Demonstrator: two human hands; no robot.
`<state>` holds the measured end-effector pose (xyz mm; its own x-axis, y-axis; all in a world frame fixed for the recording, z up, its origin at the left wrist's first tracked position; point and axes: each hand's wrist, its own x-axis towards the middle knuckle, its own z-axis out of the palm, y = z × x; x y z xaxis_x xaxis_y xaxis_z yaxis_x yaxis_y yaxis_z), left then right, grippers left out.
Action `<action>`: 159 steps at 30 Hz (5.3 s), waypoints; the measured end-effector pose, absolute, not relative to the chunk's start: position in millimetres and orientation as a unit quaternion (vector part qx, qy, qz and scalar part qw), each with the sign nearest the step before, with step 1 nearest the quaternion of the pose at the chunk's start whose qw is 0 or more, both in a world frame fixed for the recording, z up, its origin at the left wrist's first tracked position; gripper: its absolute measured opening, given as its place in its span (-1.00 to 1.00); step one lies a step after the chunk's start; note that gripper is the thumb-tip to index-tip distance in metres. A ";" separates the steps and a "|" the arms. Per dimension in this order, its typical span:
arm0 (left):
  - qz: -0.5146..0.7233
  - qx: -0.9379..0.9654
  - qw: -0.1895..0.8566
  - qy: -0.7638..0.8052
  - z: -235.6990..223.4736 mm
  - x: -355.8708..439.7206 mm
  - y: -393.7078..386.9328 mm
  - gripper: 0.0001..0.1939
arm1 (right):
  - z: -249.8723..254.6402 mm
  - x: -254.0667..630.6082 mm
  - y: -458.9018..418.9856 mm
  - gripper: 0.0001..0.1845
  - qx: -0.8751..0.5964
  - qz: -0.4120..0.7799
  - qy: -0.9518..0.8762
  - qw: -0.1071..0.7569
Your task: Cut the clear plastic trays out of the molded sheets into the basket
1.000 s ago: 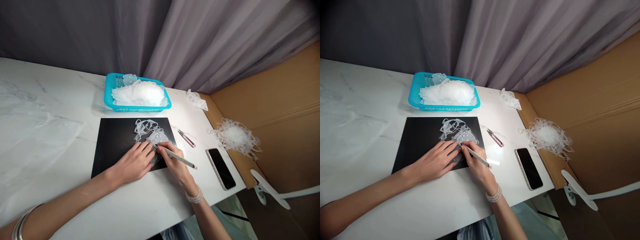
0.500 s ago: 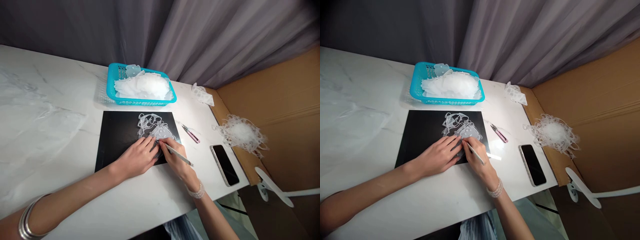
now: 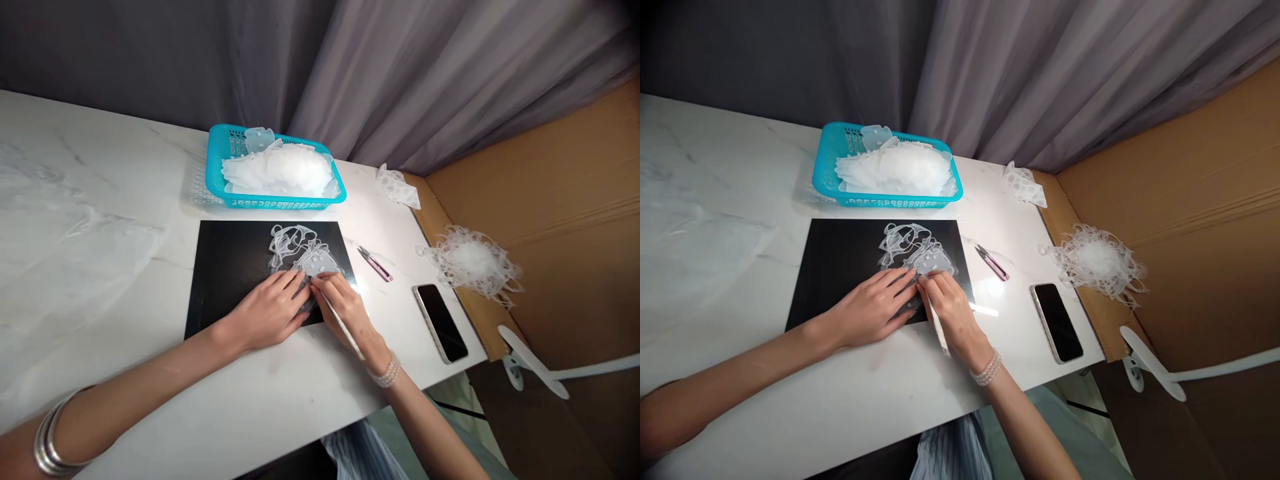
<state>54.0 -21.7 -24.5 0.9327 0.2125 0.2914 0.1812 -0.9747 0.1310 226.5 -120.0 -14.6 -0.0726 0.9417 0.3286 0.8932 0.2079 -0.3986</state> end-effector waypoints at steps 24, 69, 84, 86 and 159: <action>0.130 0.981 0.017 0.141 -30.7 53.7 -28.9 -0.49 | 10.8 406.3 -152.8 -0.83 -0.688 0.158 -0.278 0.652; 0.221 0.400 0.825 0.333 23.5 19.7 -5.8 -0.15 | 50.2 253.0 -106.8 -0.42 -0.494 0.575 -0.489 0.431; 0.220 0.434 0.823 0.293 25.2 19.8 -5.3 -0.19 | 36.1 255.7 -97.9 -0.37 -0.519 0.623 -0.365 0.458; 0.219 0.419 0.832 0.289 25.4 20.2 -5.5 -0.19 | 35.3 254.1 -98.2 -0.41 -0.504 0.642 -0.362 0.450; 0.090 0.971 0.069 0.211 -12.2 52.9 62.1 -0.57 | 5.6 214.8 -130.2 -0.74 -0.639 0.146 -0.690 0.306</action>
<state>52.9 62.1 -12.2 0.8947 0.4226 0.1447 0.3977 -0.9011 0.1727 214.8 -130.2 5.6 0.0046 0.9716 0.2366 0.7928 0.1406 -0.5930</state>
